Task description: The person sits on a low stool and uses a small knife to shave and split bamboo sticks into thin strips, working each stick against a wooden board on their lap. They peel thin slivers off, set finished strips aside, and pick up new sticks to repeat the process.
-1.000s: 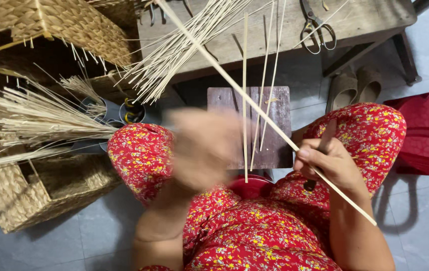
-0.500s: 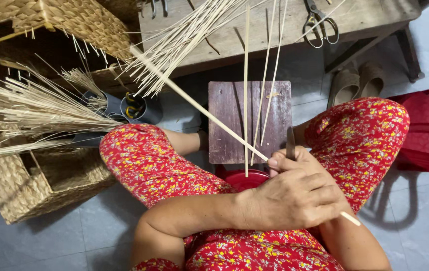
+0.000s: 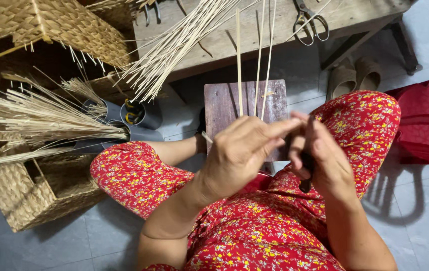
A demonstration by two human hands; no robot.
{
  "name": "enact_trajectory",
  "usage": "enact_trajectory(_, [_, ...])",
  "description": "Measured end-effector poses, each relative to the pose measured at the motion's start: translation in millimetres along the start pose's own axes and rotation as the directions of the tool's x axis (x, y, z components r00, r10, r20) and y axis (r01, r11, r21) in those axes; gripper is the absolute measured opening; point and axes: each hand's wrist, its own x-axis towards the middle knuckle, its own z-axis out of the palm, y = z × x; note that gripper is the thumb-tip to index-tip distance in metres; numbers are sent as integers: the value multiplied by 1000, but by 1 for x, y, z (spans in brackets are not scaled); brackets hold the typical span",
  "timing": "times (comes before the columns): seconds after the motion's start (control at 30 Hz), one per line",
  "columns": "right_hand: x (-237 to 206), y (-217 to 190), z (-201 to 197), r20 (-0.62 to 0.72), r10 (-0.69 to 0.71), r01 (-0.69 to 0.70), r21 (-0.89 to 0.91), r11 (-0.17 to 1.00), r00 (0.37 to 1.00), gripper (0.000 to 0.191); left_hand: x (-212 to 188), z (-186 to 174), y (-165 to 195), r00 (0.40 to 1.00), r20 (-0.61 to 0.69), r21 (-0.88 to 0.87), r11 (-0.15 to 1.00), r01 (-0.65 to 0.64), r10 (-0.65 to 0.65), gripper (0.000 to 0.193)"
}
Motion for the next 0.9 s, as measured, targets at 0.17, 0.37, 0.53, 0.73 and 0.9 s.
enact_trajectory(0.17, [-20, -12, 40, -4, -140, 138, 187, 973, 990, 60, -12, 2, -12, 992, 12, -54, 990, 127, -126, 44])
enact_trajectory(0.37, [-14, -9, 56, 26, -38, 28, 329, 944, 999, 56, -30, 8, -17, 990, 25, -160, 977, 144, -142, 45])
enact_trajectory(0.53, [-16, -10, 59, 8, -4, 2, 253, 967, 1000, 51, -33, 11, -16, 987, 42, -205, 966, 159, -153, 47])
enact_trajectory(0.73, [-15, -7, 58, -5, -6, 7, 285, 958, 1000, 47, -33, 11, -17, 988, 46, -177, 972, 153, -147, 50])
enact_trajectory(0.9, [-17, -5, 56, -1, 2, -2, 286, 958, 1000, 46, -34, 12, -17, 988, 44, -157, 976, 152, -146, 51])
